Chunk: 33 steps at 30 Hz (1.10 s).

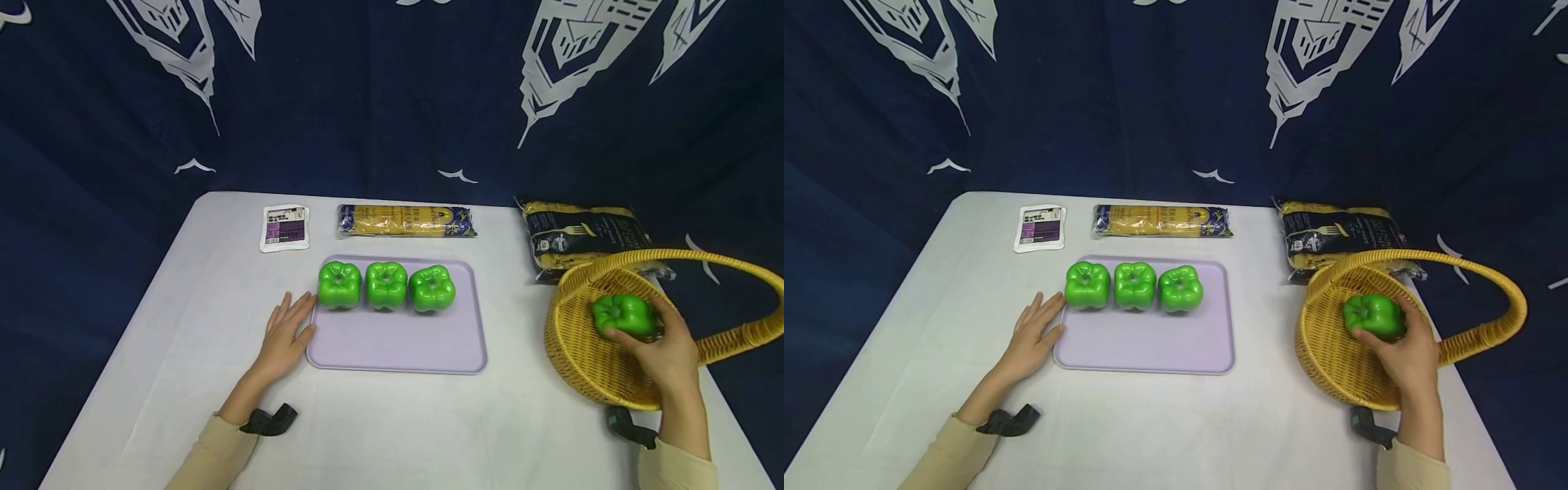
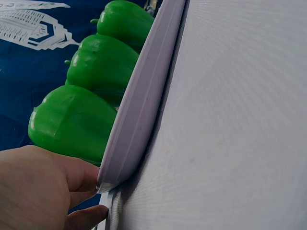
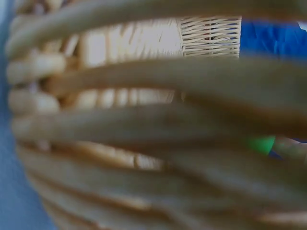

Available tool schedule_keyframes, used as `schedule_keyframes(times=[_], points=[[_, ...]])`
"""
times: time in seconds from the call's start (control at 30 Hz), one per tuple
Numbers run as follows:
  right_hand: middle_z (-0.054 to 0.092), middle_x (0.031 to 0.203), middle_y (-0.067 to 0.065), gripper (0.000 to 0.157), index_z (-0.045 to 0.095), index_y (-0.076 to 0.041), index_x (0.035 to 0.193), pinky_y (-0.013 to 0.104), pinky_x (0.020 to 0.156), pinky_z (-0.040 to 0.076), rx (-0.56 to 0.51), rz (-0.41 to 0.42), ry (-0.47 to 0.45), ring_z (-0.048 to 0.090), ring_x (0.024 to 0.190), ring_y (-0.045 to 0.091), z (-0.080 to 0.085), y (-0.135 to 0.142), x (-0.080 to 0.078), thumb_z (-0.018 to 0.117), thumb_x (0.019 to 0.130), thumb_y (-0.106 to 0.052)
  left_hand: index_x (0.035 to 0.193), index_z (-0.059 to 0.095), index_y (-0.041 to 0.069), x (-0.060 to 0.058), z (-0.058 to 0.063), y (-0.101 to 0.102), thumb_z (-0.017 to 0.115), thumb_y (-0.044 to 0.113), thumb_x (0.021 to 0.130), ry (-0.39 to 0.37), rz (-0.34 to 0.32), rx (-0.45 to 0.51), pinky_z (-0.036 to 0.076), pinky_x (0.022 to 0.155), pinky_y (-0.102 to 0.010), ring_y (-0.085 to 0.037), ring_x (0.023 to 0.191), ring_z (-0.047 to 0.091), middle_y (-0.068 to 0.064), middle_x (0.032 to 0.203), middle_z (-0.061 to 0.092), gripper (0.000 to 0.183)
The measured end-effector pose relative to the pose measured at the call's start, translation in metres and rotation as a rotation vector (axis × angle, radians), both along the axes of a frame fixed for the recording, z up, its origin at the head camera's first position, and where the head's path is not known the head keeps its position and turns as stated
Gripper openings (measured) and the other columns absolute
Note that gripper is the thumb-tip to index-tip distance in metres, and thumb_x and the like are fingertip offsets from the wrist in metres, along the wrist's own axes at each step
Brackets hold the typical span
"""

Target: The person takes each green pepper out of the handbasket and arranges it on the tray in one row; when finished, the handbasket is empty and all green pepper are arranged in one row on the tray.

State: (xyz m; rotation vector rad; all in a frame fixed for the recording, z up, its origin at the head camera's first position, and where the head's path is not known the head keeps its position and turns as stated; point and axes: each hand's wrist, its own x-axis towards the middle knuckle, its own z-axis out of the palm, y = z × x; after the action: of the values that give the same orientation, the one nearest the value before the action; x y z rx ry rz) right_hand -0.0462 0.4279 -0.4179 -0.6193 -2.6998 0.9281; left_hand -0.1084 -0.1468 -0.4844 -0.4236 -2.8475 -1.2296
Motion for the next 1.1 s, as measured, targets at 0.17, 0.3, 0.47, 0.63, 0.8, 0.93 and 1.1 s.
schedule_keyframes(times=[0.17,0.3,0.47,0.63,0.8,0.93,1.1], points=[[0.021,0.154,0.036,0.095,0.019,-0.002,0.155,0.072,0.108,0.022,0.042,0.003,-0.021,0.025,0.136,0.06,0.0011,-0.0002,-0.0011,0.078,0.081,-0.013,0.146,0.04,-0.002,-0.0001,-0.0001,-0.0007,0.051,0.011,0.096,0.001,0.0,0.001,-0.001,0.118,-0.062,-0.047,0.149,0.007,-0.024,0.154,0.034,0.053],[0.022,0.152,0.038,0.091,0.02,0.0,0.154,0.073,0.107,0.021,0.066,-0.007,-0.036,0.025,0.134,0.061,0.0016,-0.0003,-0.0004,0.076,0.084,-0.012,0.146,0.04,-0.002,0.0002,-0.0005,-0.0012,0.051,0.011,0.096,0.005,0.0,0.0,-0.001,0.118,-0.062,-0.047,0.149,0.007,-0.024,0.154,0.034,0.053],[0.024,0.151,0.038,0.086,0.022,0.0,0.154,0.072,0.108,0.02,0.07,-0.021,-0.038,0.026,0.134,0.06,0.0013,-0.0007,-0.0006,0.073,0.085,-0.008,0.146,0.04,-0.003,0.0005,-0.0003,-0.0012,0.051,0.01,0.096,0.005,0.002,0.004,-0.001,0.118,-0.062,-0.047,0.149,0.007,-0.025,0.154,0.034,0.053],[0.023,0.152,0.036,0.083,0.023,-0.002,0.154,0.072,0.109,0.02,0.065,-0.032,-0.046,0.025,0.135,0.059,0.001,-0.0018,-0.0018,0.071,0.086,-0.006,0.146,0.04,-0.003,0.0007,0.0008,-0.0012,0.051,0.01,0.096,-0.012,-0.001,0.007,-0.002,0.118,-0.061,-0.046,0.149,0.006,-0.024,0.155,0.033,0.053],[0.021,0.154,0.034,0.082,0.023,-0.003,0.154,0.073,0.109,0.019,0.064,-0.039,-0.057,0.023,0.137,0.059,0.0013,-0.002,-0.0017,0.071,0.087,-0.007,0.147,0.039,-0.001,0.0005,0.0005,-0.0017,0.051,0.01,0.097,-0.02,-0.001,0.004,-0.003,0.119,-0.06,-0.045,0.15,0.005,-0.023,0.156,0.032,0.053],[0.021,0.154,0.035,0.082,0.024,-0.003,0.154,0.072,0.109,0.019,0.062,-0.037,-0.047,0.023,0.137,0.059,0.0016,-0.0016,-0.0004,0.071,0.088,-0.011,0.146,0.039,-0.002,0.0002,-0.0001,-0.0011,0.051,0.01,0.096,-0.004,0.0,0.002,-0.002,0.119,-0.061,-0.046,0.149,0.007,-0.024,0.155,0.034,0.053],[0.023,0.152,0.035,0.083,0.024,-0.003,0.154,0.071,0.109,0.022,0.047,-0.06,-0.023,0.026,0.135,0.058,0.0016,-0.0011,0.0005,0.073,0.087,-0.012,0.146,0.04,-0.002,0.0002,-0.0005,-0.0009,0.051,0.01,0.096,0.002,-0.001,0.003,-0.001,0.118,-0.061,-0.047,0.149,0.007,-0.024,0.155,0.034,0.053]])
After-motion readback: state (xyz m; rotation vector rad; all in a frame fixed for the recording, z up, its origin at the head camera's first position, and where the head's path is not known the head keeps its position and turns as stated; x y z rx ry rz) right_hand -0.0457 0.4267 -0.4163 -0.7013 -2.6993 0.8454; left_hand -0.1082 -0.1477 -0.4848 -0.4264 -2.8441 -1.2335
